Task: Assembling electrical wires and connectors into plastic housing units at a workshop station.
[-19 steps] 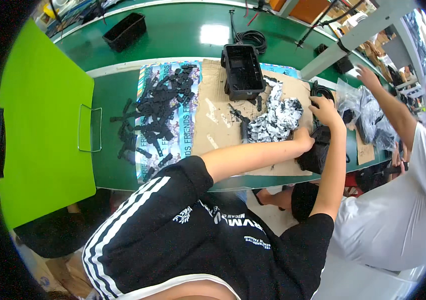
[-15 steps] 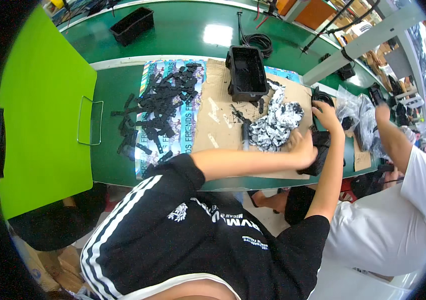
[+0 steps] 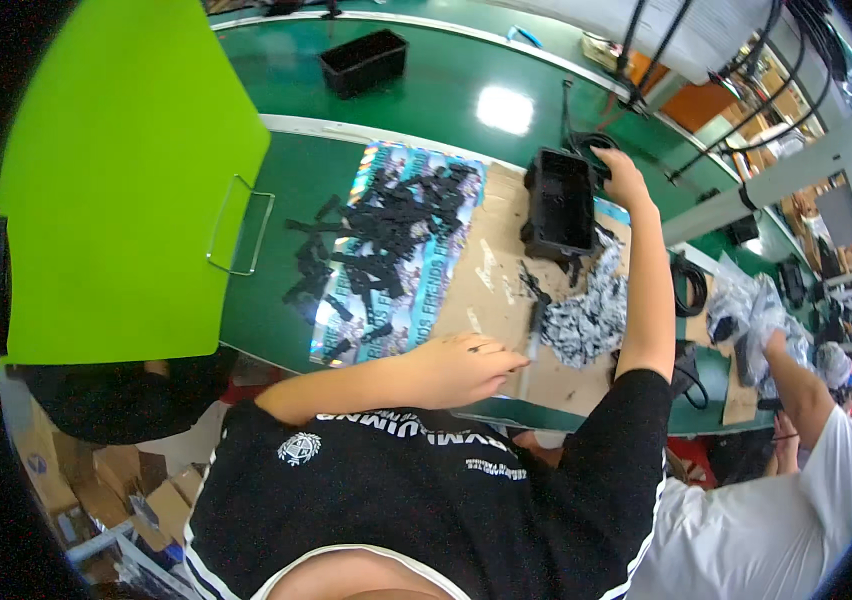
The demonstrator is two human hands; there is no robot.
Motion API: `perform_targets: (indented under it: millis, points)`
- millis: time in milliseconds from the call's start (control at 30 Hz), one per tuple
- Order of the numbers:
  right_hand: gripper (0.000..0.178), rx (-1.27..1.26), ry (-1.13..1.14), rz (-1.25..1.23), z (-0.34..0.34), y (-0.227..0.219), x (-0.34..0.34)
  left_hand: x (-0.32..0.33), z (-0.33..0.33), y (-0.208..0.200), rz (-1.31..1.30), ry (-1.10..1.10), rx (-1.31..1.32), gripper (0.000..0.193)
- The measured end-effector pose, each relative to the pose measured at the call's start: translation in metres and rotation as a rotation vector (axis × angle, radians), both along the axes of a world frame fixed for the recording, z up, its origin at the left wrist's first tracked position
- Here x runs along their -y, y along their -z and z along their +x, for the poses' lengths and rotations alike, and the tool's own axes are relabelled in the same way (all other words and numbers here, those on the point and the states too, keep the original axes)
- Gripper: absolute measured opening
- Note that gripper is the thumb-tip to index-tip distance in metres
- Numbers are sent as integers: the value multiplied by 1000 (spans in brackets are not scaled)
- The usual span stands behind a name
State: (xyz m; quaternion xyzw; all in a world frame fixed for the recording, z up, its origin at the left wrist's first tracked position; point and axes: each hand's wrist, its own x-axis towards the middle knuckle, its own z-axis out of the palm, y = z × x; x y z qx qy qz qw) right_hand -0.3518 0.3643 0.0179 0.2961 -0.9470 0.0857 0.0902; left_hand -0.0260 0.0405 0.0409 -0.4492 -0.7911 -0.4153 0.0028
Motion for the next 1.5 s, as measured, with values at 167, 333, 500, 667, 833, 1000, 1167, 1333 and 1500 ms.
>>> perform_targets:
  millis: [167,333,500,667,833,1000,1167,1333,1500]
  points:
    - [51,141,112,54,-34,55,-44,48,1,8,110,-45,434,30]
    - [42,-45,262,-448,0,15,-24,67,-17,22,491,-145,785,36]
    - [39,-127,68,-379,117,-90,77,61,-101,26,881,-61,1013,62]
    - [48,-135,-248,-157,240,-134,168,58,-147,-42,1063,148,1249,77]
    - [39,-87,-339,-86,286,-97,170,111,-137,-34,1185,-32,1138,51]
    - [35,156,-248,-126,284,-43,155,177,-103,-12,1442,-504,807,26]
    - [52,739,-324,-35,270,-51,152,157,-47,-8,1508,-429,771,30]
    - [23,285,-346,-339,184,-36,200,148,-26,-8,1073,-815,329,31]
    - [23,256,-246,-205,150,20,213,136,-43,-36,1117,-968,109,30]
